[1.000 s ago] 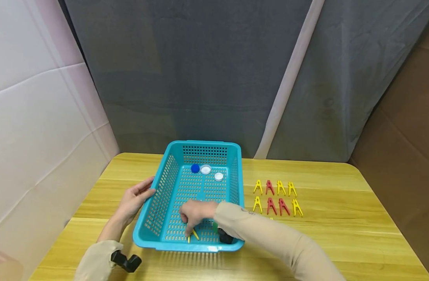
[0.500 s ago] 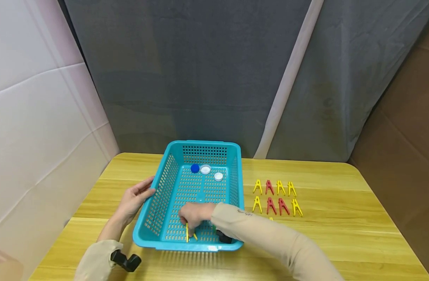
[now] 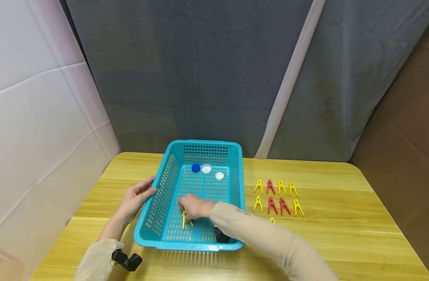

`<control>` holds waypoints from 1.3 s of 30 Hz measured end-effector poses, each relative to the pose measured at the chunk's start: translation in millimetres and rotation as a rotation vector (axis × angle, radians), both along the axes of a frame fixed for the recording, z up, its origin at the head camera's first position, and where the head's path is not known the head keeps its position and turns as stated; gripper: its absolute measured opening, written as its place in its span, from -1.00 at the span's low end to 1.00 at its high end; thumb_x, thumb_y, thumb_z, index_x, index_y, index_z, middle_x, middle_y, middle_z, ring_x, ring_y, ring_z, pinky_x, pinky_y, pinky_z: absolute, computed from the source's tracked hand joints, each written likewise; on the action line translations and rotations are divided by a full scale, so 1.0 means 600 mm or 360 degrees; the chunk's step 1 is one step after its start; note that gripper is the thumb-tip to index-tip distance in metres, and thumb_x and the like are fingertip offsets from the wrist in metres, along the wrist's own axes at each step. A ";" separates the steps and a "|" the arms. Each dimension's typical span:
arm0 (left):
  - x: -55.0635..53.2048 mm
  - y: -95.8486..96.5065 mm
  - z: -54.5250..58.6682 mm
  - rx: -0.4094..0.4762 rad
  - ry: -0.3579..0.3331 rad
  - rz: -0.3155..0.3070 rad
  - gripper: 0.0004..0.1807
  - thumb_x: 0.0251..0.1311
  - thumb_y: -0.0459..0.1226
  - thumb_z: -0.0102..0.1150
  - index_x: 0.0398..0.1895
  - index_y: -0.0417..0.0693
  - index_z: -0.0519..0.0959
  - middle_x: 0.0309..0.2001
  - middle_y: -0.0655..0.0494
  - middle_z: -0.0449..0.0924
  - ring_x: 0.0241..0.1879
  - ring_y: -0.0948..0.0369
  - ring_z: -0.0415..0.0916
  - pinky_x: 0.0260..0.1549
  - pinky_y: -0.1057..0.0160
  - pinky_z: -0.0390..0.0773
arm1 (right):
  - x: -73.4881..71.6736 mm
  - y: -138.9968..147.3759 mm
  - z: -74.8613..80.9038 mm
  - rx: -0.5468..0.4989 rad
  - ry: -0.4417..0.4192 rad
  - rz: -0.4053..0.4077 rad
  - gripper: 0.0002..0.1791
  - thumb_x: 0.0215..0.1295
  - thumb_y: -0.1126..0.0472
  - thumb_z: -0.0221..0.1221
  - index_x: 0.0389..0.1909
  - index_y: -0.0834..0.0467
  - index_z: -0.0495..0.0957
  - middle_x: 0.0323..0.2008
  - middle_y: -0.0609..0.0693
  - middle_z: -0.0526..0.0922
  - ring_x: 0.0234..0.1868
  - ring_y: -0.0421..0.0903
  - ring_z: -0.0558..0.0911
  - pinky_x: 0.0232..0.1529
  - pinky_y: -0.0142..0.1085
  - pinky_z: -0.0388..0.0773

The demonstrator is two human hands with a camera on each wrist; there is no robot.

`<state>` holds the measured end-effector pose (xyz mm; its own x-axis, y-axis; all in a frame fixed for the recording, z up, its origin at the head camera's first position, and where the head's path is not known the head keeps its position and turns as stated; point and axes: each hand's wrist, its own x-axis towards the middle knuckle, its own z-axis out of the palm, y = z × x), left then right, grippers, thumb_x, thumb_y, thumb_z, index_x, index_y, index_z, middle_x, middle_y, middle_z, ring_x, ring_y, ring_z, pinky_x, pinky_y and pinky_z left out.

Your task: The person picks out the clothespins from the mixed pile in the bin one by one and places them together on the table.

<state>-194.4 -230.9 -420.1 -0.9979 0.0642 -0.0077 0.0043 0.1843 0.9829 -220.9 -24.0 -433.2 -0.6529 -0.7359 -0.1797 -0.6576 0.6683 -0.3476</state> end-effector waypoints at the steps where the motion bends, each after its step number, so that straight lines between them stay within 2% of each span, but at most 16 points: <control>1: 0.000 0.000 0.000 0.0001 0.0003 -0.0002 -0.40 0.31 -0.32 0.05 0.36 -0.36 0.16 0.13 -0.18 0.40 -0.16 0.50 0.46 -0.22 0.44 0.55 | -0.002 0.001 -0.001 -0.0025 0.0010 0.0000 -0.73 -0.11 0.40 0.39 -0.45 0.19 0.47 -0.57 -0.15 0.33 -0.54 -0.25 0.31 -0.56 -0.53 0.27; 4: 0.000 0.000 0.000 0.0005 0.0009 -0.0007 -0.40 0.32 -0.32 0.05 0.36 -0.36 0.16 0.13 -0.18 0.40 -0.15 0.50 0.46 -0.22 0.43 0.55 | -0.005 0.002 -0.001 -0.0050 0.0087 0.0011 -0.77 -0.11 0.44 0.32 -0.43 0.21 0.48 -0.59 -0.15 0.31 -0.55 -0.25 0.30 -0.59 -0.53 0.24; 7: 0.000 0.001 0.000 0.0003 0.0015 -0.0011 -0.40 0.32 -0.32 0.05 0.36 -0.36 0.15 0.15 -0.23 0.37 -0.15 0.50 0.46 -0.21 0.43 0.55 | -0.003 0.003 0.001 -0.0072 0.0083 -0.0036 -0.81 -0.11 0.42 0.27 -0.47 0.18 0.45 -0.61 -0.15 0.30 -0.58 -0.25 0.30 -0.63 -0.52 0.24; 9: 0.000 0.001 0.001 0.0003 0.0015 -0.0012 -0.40 0.32 -0.32 0.05 0.36 -0.36 0.15 0.17 -0.26 0.35 -0.15 0.50 0.46 -0.21 0.44 0.55 | -0.001 0.005 0.002 -0.0079 0.0040 -0.0094 -0.80 -0.05 0.33 0.28 -0.52 0.15 0.41 -0.64 -0.15 0.31 -0.63 -0.25 0.31 -0.66 -0.50 0.27; 12: 0.001 0.001 0.002 0.0002 0.0013 -0.0011 -0.39 0.32 -0.32 0.05 0.37 -0.36 0.15 0.18 -0.29 0.33 -0.15 0.51 0.46 -0.21 0.44 0.54 | 0.004 0.006 0.004 -0.0055 -0.0032 -0.0187 -0.66 0.00 0.13 0.36 -0.58 0.10 0.33 -0.68 -0.14 0.32 -0.68 -0.25 0.30 -0.69 -0.46 0.30; 16: 0.002 0.001 0.002 0.0001 0.0009 -0.0014 -0.39 0.32 -0.32 0.04 0.37 -0.36 0.14 0.19 -0.30 0.32 -0.15 0.51 0.46 -0.21 0.44 0.54 | 0.010 0.006 0.003 0.0031 -0.0016 -0.0239 -0.51 -0.14 -0.05 0.47 -0.61 0.08 0.33 -0.65 -0.15 0.34 -0.64 -0.25 0.31 -0.65 -0.45 0.32; 19: 0.002 0.001 0.003 0.0002 0.0008 -0.0013 -0.39 0.32 -0.32 0.04 0.37 -0.36 0.14 0.18 -0.29 0.33 -0.15 0.51 0.46 -0.21 0.44 0.54 | 0.011 0.004 0.003 0.0073 0.0006 -0.0261 -0.51 -0.18 -0.04 0.49 -0.64 0.08 0.34 -0.65 -0.16 0.34 -0.63 -0.26 0.31 -0.64 -0.44 0.32; 28: 0.002 0.001 0.003 -0.0003 -0.0005 0.0003 -0.39 0.33 -0.31 0.04 0.37 -0.36 0.14 0.20 -0.29 0.31 -0.14 0.53 0.45 -0.20 0.45 0.53 | 0.006 0.002 0.004 0.0061 0.0015 -0.0319 -0.57 -0.18 0.12 0.50 -0.66 0.09 0.35 -0.67 -0.14 0.33 -0.65 -0.24 0.30 -0.65 -0.45 0.32; 32: 0.002 0.000 0.002 -0.0008 0.0000 0.0004 -0.40 0.33 -0.32 0.04 0.37 -0.37 0.14 0.20 -0.29 0.31 -0.14 0.53 0.44 -0.20 0.46 0.53 | 0.004 0.006 0.010 -0.0005 -0.0037 -0.0390 -0.54 -0.18 0.20 0.49 -0.74 0.08 0.30 -0.74 -0.15 0.27 -0.71 -0.26 0.25 -0.70 -0.48 0.29; 35: 0.002 0.000 0.001 -0.0007 0.0003 -0.0002 -0.40 0.33 -0.31 0.03 0.36 -0.37 0.14 0.19 -0.28 0.32 -0.15 0.53 0.45 -0.20 0.45 0.54 | 0.003 0.009 0.016 -0.0094 -0.0076 -0.0441 -0.48 -0.18 0.25 0.47 -0.80 0.06 0.22 -0.80 -0.17 0.18 -0.76 -0.28 0.16 -0.75 -0.50 0.18; 39: 0.001 0.000 0.000 0.0002 0.0003 -0.0005 -0.40 0.32 -0.31 0.04 0.36 -0.37 0.15 0.18 -0.26 0.34 -0.15 0.52 0.45 -0.21 0.45 0.54 | 0.001 0.014 0.028 -0.0218 -0.0107 -0.0460 -0.47 -0.15 0.28 0.45 -0.79 0.04 0.19 -0.80 -0.18 0.15 -0.77 -0.29 0.11 -0.77 -0.52 0.09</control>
<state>-193.5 -231.1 -420.2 -0.9977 0.0676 -0.0057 0.0067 0.1831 0.9831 -220.0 -15.9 -416.4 -0.8284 -0.5419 -0.1420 -0.4197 0.7683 -0.4833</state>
